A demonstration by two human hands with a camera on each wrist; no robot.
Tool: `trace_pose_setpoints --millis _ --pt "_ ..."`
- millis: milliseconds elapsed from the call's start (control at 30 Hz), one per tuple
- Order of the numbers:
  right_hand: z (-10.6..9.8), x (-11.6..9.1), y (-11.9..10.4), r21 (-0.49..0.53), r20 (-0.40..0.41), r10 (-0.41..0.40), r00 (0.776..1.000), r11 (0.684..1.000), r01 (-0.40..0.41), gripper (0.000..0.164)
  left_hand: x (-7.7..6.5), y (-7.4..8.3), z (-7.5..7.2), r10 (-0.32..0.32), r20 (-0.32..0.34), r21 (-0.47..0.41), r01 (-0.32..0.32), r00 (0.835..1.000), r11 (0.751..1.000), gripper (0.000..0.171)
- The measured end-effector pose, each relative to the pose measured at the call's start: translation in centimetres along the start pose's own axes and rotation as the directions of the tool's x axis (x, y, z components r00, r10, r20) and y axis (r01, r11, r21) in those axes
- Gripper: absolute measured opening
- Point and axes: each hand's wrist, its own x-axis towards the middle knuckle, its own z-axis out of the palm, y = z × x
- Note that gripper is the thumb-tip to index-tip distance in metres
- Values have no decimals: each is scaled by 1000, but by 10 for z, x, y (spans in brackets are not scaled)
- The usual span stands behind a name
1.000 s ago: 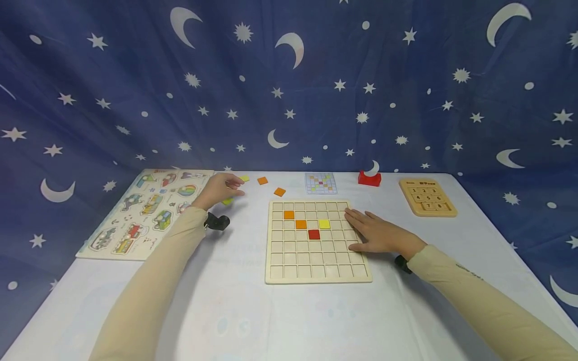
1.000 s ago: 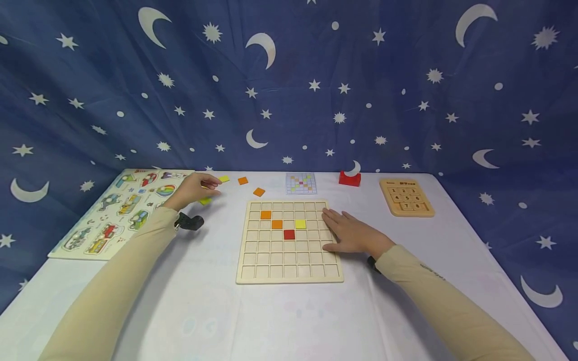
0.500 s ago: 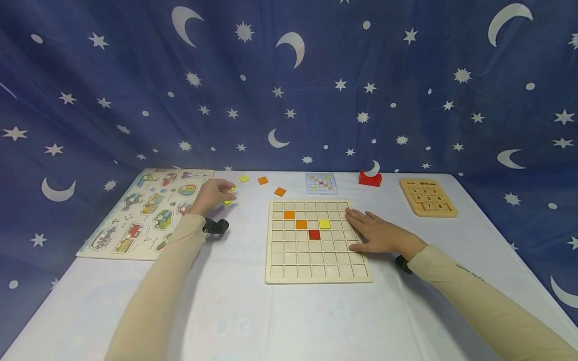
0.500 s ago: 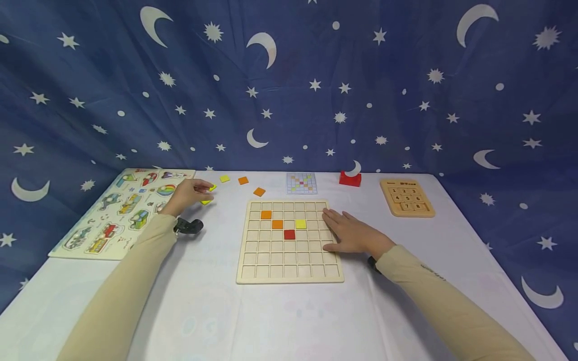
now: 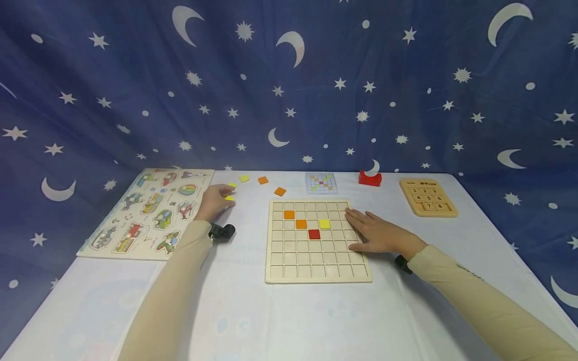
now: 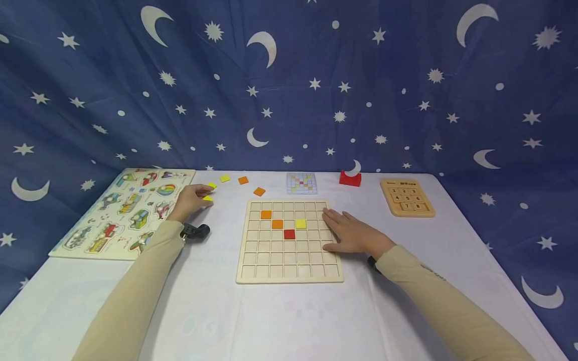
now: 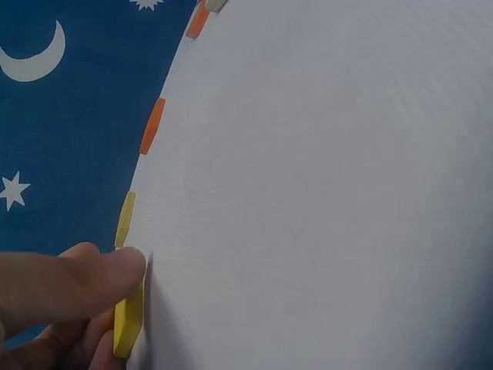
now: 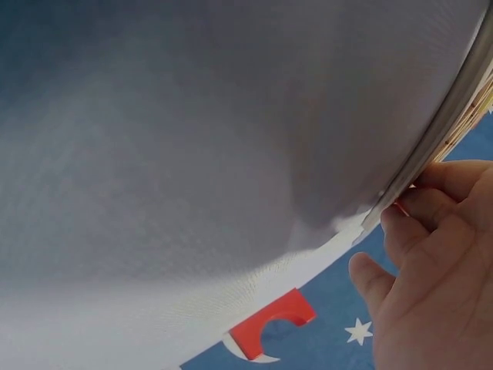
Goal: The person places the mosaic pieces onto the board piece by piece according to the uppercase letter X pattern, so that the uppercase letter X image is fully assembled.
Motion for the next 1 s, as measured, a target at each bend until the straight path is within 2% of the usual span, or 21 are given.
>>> trace_pose_setpoints --millis 200,300,433,633,900,1000 --pt "1 0 2 -9 3 3 1000 1000 -3 90 0 2 7 26 42 -64 -24 999 998 48" --pt "1 1 2 -2 7 8 1000 1000 -8 90 0 6 12 17 68 -100 -10 998 995 49" --pt "1 1 1 4 4 5 1000 1000 -5 90 -1 13 21 10 89 -111 0 996 994 50" --pt "0 1 1 12 6 6 1000 1000 -6 90 -3 23 31 45 135 -102 -31 990 994 49" --pt "0 0 2 16 6 1 1000 1000 -1 91 -4 26 35 63 211 -134 -35 975 990 52" --pt "0 0 2 23 7 4 1000 1000 -4 90 -6 27 33 71 215 -120 -46 974 992 50"
